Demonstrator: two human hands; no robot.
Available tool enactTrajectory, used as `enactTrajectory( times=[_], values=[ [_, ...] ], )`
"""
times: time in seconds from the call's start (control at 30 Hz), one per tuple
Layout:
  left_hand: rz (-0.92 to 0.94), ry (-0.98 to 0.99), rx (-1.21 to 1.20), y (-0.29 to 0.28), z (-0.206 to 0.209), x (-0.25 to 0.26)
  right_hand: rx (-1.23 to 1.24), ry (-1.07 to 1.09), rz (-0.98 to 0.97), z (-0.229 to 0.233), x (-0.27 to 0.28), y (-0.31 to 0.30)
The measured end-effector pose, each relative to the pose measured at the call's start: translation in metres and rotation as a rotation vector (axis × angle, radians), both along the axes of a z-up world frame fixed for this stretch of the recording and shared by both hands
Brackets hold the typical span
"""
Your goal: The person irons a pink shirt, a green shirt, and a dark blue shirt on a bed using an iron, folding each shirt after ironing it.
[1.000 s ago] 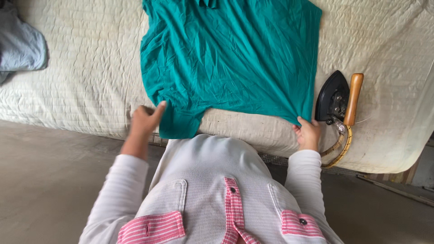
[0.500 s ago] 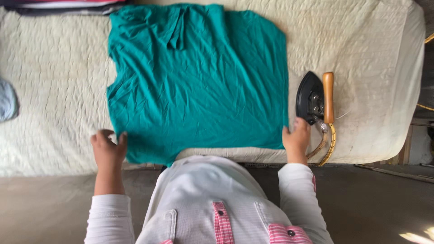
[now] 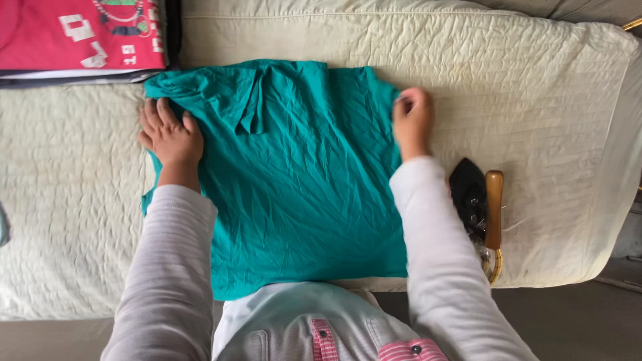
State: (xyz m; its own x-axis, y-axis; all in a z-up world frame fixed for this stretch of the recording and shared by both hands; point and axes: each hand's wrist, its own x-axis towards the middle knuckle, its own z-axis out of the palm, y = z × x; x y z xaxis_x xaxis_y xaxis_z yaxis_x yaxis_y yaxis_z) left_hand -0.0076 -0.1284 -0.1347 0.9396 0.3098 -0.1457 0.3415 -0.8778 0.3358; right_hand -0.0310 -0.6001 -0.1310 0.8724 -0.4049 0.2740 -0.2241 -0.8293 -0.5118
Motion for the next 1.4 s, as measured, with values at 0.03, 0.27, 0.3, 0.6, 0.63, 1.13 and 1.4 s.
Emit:
enactTrajectory(
  times=[0.03, 0.27, 0.3, 0.6, 0.63, 1.13, 1.4],
  values=[
    [-0.011, -0.045, 0.047, -0.002, -0.007, -0.002, 0.023, -0.005, 0.278, 0.001, -0.019, 0.013],
    [-0.053, -0.161, 0.166, 0.006, -0.025, 0.004, -0.181, 0.128, 0.469, -0.004, -0.098, 0.059],
    [-0.065, -0.162, 0.162, 0.009, -0.024, 0.008, -0.183, 0.129, 0.457, -0.011, -0.087, 0.06],
    [0.04, -0.424, 0.138, 0.027, -0.006, 0.042, 0.227, -0.158, -0.298, -0.004, 0.05, -0.066],
    [0.033, -0.426, 0.143, 0.026, -0.006, 0.048, 0.07, -0.049, -0.228, -0.006, 0.052, -0.064],
    [-0.162, -0.663, -0.011, 0.043, 0.003, 0.082, -0.273, 0.045, -0.408, 0.006, 0.079, -0.053],
    [-0.406, -0.57, 0.158, -0.038, -0.011, -0.128, -0.389, 0.047, 0.062, -0.001, -0.155, 0.035]
  ],
)
